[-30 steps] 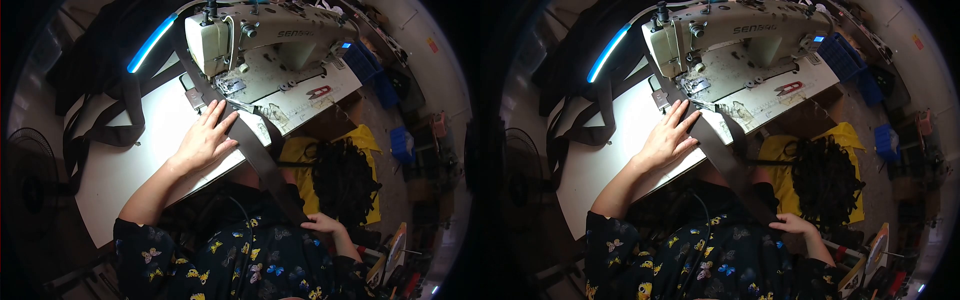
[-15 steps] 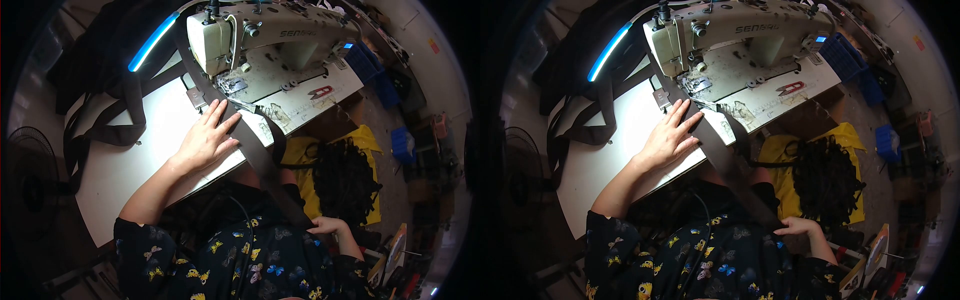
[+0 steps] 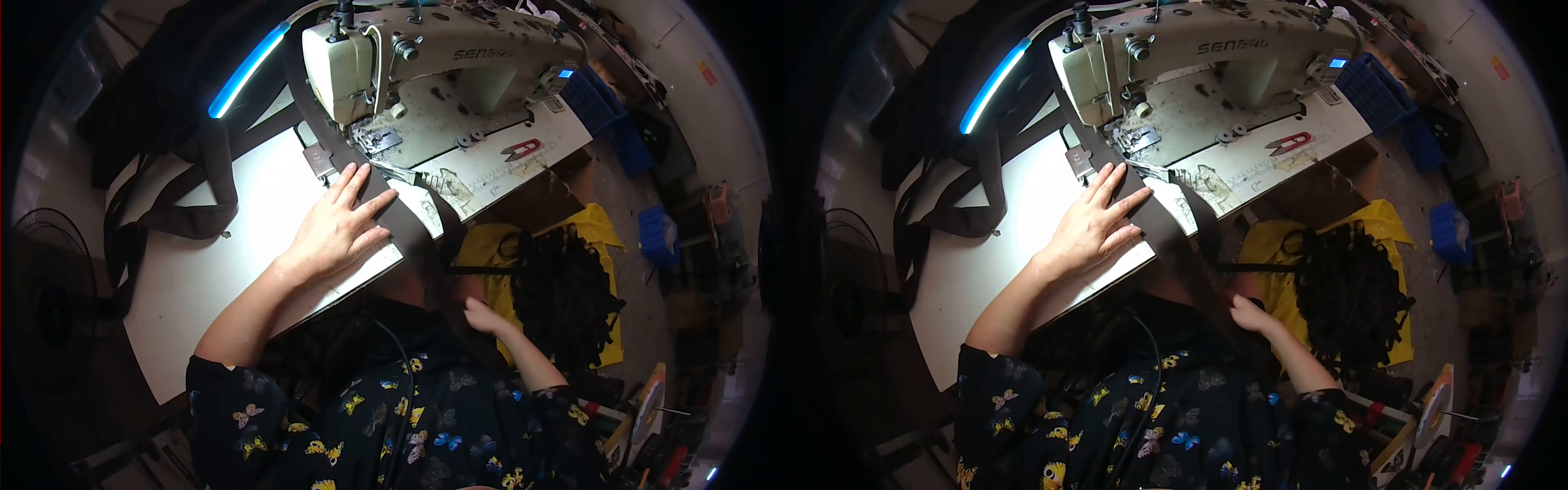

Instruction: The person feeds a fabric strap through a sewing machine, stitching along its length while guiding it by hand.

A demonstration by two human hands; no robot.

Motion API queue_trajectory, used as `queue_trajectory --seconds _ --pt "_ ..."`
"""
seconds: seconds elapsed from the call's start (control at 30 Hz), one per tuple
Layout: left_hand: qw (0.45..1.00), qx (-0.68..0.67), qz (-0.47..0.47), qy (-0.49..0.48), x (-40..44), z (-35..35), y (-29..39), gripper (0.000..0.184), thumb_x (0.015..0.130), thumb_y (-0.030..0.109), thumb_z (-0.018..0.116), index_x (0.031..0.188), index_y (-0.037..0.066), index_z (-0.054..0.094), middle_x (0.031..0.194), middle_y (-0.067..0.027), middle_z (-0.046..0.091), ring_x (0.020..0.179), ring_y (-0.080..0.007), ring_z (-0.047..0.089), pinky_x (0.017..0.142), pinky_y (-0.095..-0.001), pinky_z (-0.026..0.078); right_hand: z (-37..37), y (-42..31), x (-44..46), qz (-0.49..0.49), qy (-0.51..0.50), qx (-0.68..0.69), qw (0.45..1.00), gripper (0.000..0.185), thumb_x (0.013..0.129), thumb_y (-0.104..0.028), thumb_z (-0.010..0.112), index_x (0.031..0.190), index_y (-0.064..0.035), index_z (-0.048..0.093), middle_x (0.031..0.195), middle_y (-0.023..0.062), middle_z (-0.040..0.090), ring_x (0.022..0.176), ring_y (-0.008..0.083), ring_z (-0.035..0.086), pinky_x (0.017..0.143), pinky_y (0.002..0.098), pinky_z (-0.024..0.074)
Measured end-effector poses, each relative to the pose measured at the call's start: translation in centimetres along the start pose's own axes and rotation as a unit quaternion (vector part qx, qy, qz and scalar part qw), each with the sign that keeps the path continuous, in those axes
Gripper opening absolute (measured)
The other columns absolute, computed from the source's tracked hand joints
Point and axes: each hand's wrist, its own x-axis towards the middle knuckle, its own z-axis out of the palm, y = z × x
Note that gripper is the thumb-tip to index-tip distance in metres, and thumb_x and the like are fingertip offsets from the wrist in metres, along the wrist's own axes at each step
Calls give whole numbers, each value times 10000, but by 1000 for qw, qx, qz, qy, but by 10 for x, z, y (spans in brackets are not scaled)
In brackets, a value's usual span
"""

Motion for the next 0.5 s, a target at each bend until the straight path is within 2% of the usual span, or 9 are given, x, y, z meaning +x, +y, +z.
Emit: queue_trajectory --seconds 0.03,0.1,0.13,0.3,0.33,0.37,0.4,0.43,0.5 --pt "1000 1 1 0 0 0 0 531 933 416 587 1415 208 508 1516 -258 327 1423 -448 283 1127 -485 344 14 -11 14 -94 88 36 991 478 958 -99 513 1417 -7 418 1399 150 509 1281 247 488 1084 355 378" --pt "1000 6 5 4 0 1 0 532 931 420 589 1411 204 513 1516 -258 328 1420 -448 288 1123 -487 349 10 -74 15 -137 133 -175 966 530 930 -80 553 1432 -18 395 1424 155 481 1295 259 475 1101 356 366" --pt "1000 8 7 4 0 0 -1 532 931 420 589 1411 204 513 1516 -258 328 1420 -448 288 1123 -487 349 10 -37 28 -138 135 -174 966 530 930 -80 553 1432 -18 395 1424 155 481 1295 259 475 1101 356 366" --pt "1000 -2 7 6 0 2 -2 548 923 432 598 1412 202 510 1514 -262 329 1420 -446 289 1123 -483 351 -73 123 119 -64 368 -1 928 427 838 -92 585 1258 -14 590 1169 181 655 1051 292 624 917 375 500" --pt "1000 -1 6 6 0 2 -2 548 923 432 598 1412 202 510 1514 -262 329 1420 -446 289 1123 -483 351 -94 58 60 17 421 -36 906 282 865 -100 582 1121 -3 652 1107 148 672 976 280 644 875 380 508" --pt "1000 -1 4 6 0 3 -3 548 923 433 598 1411 199 511 1514 -263 329 1421 -446 288 1123 -483 350 -125 71 29 50 481 77 872 258 886 -108 588 1124 -39 659 1072 126 669 911 247 650 824 366 517" --pt "1000 -2 2 6 0 3 -3 549 923 434 599 1410 195 512 1513 -264 328 1421 -446 287 1124 -483 349 -183 191 31 -14 588 190 786 368 891 -137 612 1250 -60 583 1004 95 654 857 204 635 759 337 519" --pt "1000 -4 1 8 0 4 -3 549 923 434 599 1410 195 512 1513 -264 328 1421 -446 287 1124 -483 349 -203 170 -23 -50 663 240 708 539 915 -180 612 1412 -111 417 971 55 613 828 173 621 717 304 510" --pt "1000 -5 0 15 0 5 -3 549 924 432 598 1409 187 513 1516 -261 325 1422 -445 286 1127 -481 345 -196 174 -43 -44 666 232 708 554 918 -191 614 1422 -116 397 971 52 609 826 169 620 712 302 509"
